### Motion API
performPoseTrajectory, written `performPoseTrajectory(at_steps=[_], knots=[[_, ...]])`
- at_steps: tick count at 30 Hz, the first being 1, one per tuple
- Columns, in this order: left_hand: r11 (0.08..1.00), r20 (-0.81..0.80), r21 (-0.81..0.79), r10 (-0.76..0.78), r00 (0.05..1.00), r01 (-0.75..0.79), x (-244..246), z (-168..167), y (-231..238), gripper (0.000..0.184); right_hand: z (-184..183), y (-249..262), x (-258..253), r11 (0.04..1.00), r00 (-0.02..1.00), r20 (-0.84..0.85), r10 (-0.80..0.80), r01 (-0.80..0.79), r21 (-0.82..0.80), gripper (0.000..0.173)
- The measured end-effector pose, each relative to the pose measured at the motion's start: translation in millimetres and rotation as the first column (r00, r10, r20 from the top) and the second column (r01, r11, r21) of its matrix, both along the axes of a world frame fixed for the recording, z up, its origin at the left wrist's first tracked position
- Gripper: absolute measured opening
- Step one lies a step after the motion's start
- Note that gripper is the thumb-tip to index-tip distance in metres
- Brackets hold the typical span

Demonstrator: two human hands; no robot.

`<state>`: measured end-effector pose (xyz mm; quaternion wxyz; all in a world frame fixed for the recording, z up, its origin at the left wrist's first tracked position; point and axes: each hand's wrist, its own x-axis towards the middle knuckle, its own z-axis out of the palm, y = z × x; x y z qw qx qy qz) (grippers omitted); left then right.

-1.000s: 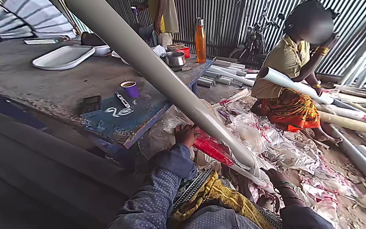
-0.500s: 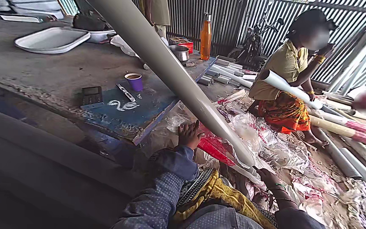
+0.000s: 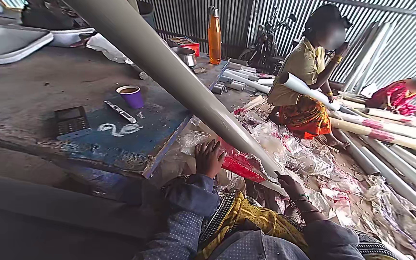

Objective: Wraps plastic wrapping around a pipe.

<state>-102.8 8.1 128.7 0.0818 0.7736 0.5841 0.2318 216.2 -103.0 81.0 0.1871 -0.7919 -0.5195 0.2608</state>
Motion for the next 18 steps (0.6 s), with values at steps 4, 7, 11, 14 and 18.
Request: performPoseTrajectory(at_steps=[4, 7, 11, 14, 18], knots=[[0.995, 0.058, 0.098, -0.027, 0.998, 0.021, -3.0, -5.9, -0.3, 0.045, 17.4, 10.5, -19.4, 0.991, 0.999, 0.017, 0.03, -0.032, 0.13, 0.035], [0.98, 0.136, 0.197, -0.053, 0.989, 0.026, -4.4, -9.7, -0.8, 0.039, 28.3, 20.7, -39.4, 0.964, 0.999, 0.013, 0.048, -0.05, 0.26, 0.037], [0.969, 0.166, 0.247, -0.065, 0.984, 0.023, -4.6, -11.9, 0.3, 0.035, 31.5, 37.4, -59.0, 0.931, 0.99, 0.096, 0.104, -0.131, 0.341, 0.037], [0.965, 0.175, 0.263, -0.07, 0.982, 0.022, -4.1, -14.0, 1.9, 0.034, 31.0, 47.6, -70.8, 0.912, 0.988, 0.109, 0.106, -0.141, 0.385, 0.035], [0.963, 0.179, 0.267, -0.082, 0.98, 0.032, -5.3, -15.5, 3.6, 0.032, 26.8, 57.4, -79.8, 0.902, 0.985, 0.13, 0.11, -0.154, 0.403, 0.037]])
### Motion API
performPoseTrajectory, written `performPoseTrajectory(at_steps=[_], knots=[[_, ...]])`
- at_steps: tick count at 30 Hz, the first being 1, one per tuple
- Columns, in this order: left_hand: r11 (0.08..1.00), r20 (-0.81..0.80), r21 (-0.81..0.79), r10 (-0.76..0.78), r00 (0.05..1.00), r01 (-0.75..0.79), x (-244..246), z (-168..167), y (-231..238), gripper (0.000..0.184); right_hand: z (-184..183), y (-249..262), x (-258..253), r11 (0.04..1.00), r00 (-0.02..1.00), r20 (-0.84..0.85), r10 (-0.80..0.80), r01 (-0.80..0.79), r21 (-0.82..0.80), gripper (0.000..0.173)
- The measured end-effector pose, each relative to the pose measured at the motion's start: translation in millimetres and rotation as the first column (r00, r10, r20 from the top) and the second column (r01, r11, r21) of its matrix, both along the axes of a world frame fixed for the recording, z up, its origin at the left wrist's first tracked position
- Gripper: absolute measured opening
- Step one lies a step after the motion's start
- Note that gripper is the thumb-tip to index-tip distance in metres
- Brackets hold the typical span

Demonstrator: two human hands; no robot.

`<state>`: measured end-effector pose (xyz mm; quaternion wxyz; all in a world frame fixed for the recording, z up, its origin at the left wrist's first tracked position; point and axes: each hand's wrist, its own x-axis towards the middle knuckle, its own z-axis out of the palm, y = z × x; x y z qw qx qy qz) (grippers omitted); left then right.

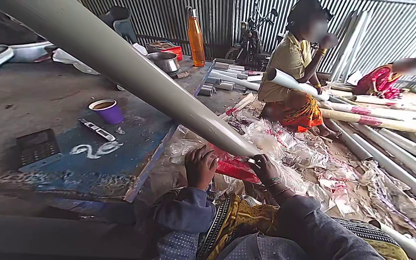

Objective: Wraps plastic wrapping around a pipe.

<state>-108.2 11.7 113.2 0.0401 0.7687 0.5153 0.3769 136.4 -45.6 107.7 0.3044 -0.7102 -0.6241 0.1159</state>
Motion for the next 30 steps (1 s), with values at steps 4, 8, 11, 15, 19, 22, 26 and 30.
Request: performPoseTrajectory(at_steps=[4, 8, 11, 15, 19, 22, 26, 30], knots=[[1.0, 0.006, 0.009, -0.014, 1.0, 0.014, -1.9, -1.2, 0.8, 0.031, -2.6, 4.6, -1.6, 1.0, 1.0, -0.018, -0.001, 0.002, 0.005, 0.035], [0.999, 0.044, 0.019, -0.027, 0.999, 0.026, -3.9, -2.5, 0.6, 0.033, -5.7, -3.9, 0.5, 0.999, 0.997, -0.076, 0.021, -0.018, 0.039, 0.042], [0.996, 0.085, 0.084, -0.027, 0.996, 0.02, -2.7, -2.4, -2.0, 0.037, -1.3, -20.0, -2.9, 0.998, 0.991, -0.12, 0.057, -0.052, 0.039, 0.055], [0.97, 0.11, 0.23, -0.103, 0.989, 0.076, 9.4, -1.8, -13.3, 0.039, 1.2, -41.0, -13.9, 0.985, 0.985, -0.083, 0.152, -0.144, 0.091, 0.052], [0.892, 0.068, 0.352, -0.327, 0.943, 0.284, 31.8, -10.5, -27.4, 0.034, -2.1, -47.3, -25.6, 0.924, 0.974, 0.067, 0.217, -0.227, 0.307, 0.035], [0.879, 0.062, 0.35, -0.367, 0.928, 0.324, 42.8, -13.9, -35.7, 0.027, 4.0, -52.0, -29.0, 0.909, 0.976, 0.063, 0.208, -0.217, 0.356, 0.037], [0.898, 0.112, 0.291, -0.374, 0.921, 0.33, 43.8, -15.4, -39.2, 0.022, 10.7, -53.4, -31.9, 0.894, 0.986, -0.025, 0.166, -0.14, 0.427, 0.033], [0.898, 0.255, 0.138, -0.44, 0.861, 0.418, 47.8, -17.9, -47.7, 0.017, 20.9, -51.7, -35.3, 0.931, 0.954, -0.265, 0.142, -0.038, 0.363, 0.03]])
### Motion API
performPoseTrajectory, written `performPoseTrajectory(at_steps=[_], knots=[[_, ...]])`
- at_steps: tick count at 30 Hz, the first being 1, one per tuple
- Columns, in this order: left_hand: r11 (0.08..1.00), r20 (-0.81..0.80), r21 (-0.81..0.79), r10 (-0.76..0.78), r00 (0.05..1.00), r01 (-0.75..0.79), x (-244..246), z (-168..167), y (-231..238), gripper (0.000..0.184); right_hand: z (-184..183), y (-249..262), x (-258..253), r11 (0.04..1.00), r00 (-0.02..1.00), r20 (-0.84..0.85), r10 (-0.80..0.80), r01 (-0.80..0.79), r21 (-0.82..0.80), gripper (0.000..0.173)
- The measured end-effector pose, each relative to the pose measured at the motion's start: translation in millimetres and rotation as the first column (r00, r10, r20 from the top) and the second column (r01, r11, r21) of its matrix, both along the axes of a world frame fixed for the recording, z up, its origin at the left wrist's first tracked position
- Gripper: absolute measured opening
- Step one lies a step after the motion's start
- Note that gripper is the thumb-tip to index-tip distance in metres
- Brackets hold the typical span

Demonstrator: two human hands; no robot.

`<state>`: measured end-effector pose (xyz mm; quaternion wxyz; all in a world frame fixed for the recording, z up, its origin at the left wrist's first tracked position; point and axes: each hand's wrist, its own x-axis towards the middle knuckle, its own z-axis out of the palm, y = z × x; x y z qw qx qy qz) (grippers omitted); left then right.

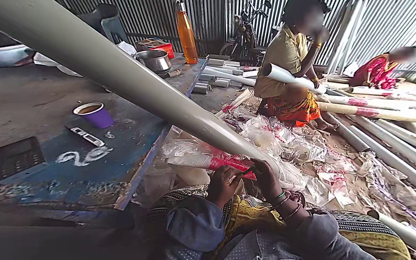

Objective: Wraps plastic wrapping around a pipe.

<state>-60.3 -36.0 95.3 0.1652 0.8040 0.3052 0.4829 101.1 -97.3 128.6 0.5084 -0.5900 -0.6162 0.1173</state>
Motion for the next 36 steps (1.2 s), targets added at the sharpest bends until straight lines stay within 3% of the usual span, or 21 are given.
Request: performPoseTrajectory(at_steps=[4, 8, 11, 16, 18, 20, 22, 25, 29, 32, 36], knots=[[0.934, 0.075, -0.327, -0.125, 0.989, 0.142, 7.0, 0.9, -14.2, 0.019, 0.3, 2.1, -12.2, 0.991, 0.92, -0.37, 0.132, -0.126, 0.04, 0.031], [0.855, 0.148, -0.478, -0.147, 0.978, 0.201, 9.9, 3.6, -18.8, 0.025, 3.3, -0.4, -32.1, 0.984, 0.699, -0.704, 0.126, -0.176, 0.002, 0.031], [0.823, 0.18, -0.525, -0.144, 0.973, 0.219, 7.9, 4.0, -18.4, 0.024, 1.7, -0.2, -37.8, 0.985, 0.617, -0.78, 0.101, -0.173, -0.01, 0.029], [0.78, 0.226, -0.565, -0.167, 0.96, 0.269, 5.5, 1.6, -17.0, 0.029, -4.6, 4.9, -40.3, 0.979, 0.603, -0.791, 0.107, -0.202, -0.022, 0.033], [0.745, 0.266, -0.607, -0.137, 0.954, 0.277, 4.7, 5.2, -14.8, 0.025, -6.3, 8.3, -36.2, 0.975, 0.654, -0.743, 0.142, -0.222, -0.009, 0.034], [0.736, 0.329, -0.616, -0.084, 0.941, 0.281, 2.5, 8.7, -13.1, 0.024, -8.0, 13.6, -25.5, 0.98, 0.785, -0.6, 0.154, -0.2, -0.011, 0.037], [0.757, 0.383, -0.595, -0.028, 0.923, 0.27, 0.0, 10.6, -9.8, 0.025, -8.8, 21.9, -10.9, 0.993, 0.909, -0.41, 0.081, -0.11, -0.048, 0.037], [0.775, 0.451, -0.577, 0.041, 0.892, 0.256, -0.7, 14.2, -4.7, 0.028, -8.1, 35.5, 10.3, 0.993, 0.99, -0.139, -0.026, 0.009, -0.12, 0.035], [0.789, 0.445, -0.574, 0.077, 0.892, 0.218, 0.0, 14.5, -2.7, 0.034, -16.2, 51.9, 22.8, 0.99, 0.981, 0.19, -0.036, 0.061, -0.129, 0.033], [0.816, 0.427, -0.546, 0.075, 0.901, 0.191, 0.2, 11.0, -0.5, 0.032, -20.3, 61.4, 23.4, 0.988, 0.959, 0.277, -0.05, 0.088, -0.124, 0.033], [0.87, 0.381, -0.493, 0.197, 0.903, 0.018, -1.7, 20.1, 3.1, 0.031, -20.1, 65.0, 22.2, 0.992, 0.934, 0.355, -0.047, 0.085, -0.095, 0.028]])
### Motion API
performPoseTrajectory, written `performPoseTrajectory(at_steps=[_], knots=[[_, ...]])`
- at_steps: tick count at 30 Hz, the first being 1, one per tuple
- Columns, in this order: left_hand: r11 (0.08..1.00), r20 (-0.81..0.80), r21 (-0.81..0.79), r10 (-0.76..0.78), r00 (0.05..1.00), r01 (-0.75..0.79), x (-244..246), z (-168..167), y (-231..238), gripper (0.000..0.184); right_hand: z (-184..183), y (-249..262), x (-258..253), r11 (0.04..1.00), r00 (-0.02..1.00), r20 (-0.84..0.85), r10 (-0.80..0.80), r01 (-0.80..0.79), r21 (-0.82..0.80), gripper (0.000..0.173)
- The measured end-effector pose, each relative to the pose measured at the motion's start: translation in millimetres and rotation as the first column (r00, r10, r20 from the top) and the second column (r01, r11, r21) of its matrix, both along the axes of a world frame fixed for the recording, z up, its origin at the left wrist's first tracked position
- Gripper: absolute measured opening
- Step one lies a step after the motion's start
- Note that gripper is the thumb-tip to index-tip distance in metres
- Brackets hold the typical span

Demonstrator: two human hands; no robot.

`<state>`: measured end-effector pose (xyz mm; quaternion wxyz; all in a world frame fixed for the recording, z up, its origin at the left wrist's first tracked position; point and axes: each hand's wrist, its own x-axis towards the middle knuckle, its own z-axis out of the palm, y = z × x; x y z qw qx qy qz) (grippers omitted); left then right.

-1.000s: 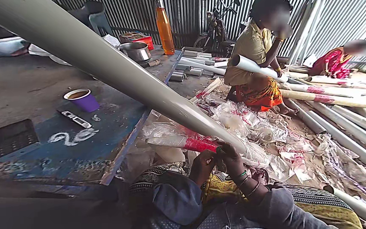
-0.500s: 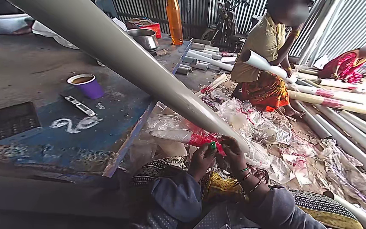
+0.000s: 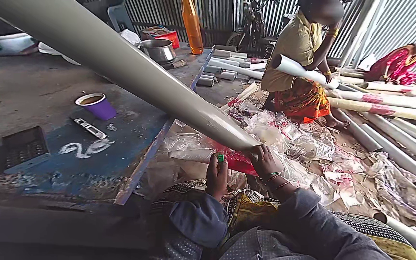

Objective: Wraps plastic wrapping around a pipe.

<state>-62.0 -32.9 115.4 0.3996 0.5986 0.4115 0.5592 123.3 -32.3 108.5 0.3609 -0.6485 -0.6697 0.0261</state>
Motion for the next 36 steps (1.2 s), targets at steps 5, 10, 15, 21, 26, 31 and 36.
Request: performPoseTrajectory(at_steps=[5, 10, 15, 21, 26, 31, 36], knots=[[0.952, -0.114, 0.283, 0.157, 0.981, -0.119, -3.5, 38.7, 17.6, 0.029, 8.1, -0.1, -1.6, 0.99, 1.0, 0.025, 0.012, -0.009, -0.141, 0.027], [0.829, -0.376, 0.541, 0.384, 0.843, -0.137, 4.7, 100.4, 50.6, 0.025, 18.1, -3.0, 0.3, 0.983, 0.999, 0.032, 0.019, -0.013, -0.185, 0.028], [0.847, -0.697, 0.529, 0.47, 0.541, -0.054, 17.6, 132.7, 106.2, 0.026, 18.8, -5.6, 2.2, 0.994, 0.999, -0.016, 0.044, -0.046, -0.102, 0.025], [0.914, -0.898, 0.404, 0.405, 0.175, -0.04, 23.8, 146.5, 127.5, 0.027, 11.9, 2.4, -0.7, 0.99, 0.984, 0.121, 0.129, -0.121, -0.075, 0.03], [0.932, -0.926, 0.348, 0.359, 0.119, -0.105, 30.3, 148.3, 127.7, 0.03, 21.9, 3.4, -1.6, 0.978, 0.989, 0.066, 0.13, -0.117, -0.173, 0.029], [0.931, -0.926, 0.346, 0.359, 0.116, -0.117, 32.2, 146.6, 127.8, 0.029, 29.6, -0.3, -4.9, 0.971, 0.994, -0.03, 0.105, -0.109, -0.214, 0.027], [0.928, -0.924, 0.351, 0.365, 0.116, -0.126, 34.5, 147.0, 127.6, 0.029, 12.5, -5.6, -10.1, 0.974, 0.992, -0.061, 0.112, -0.122, -0.189, 0.024]])
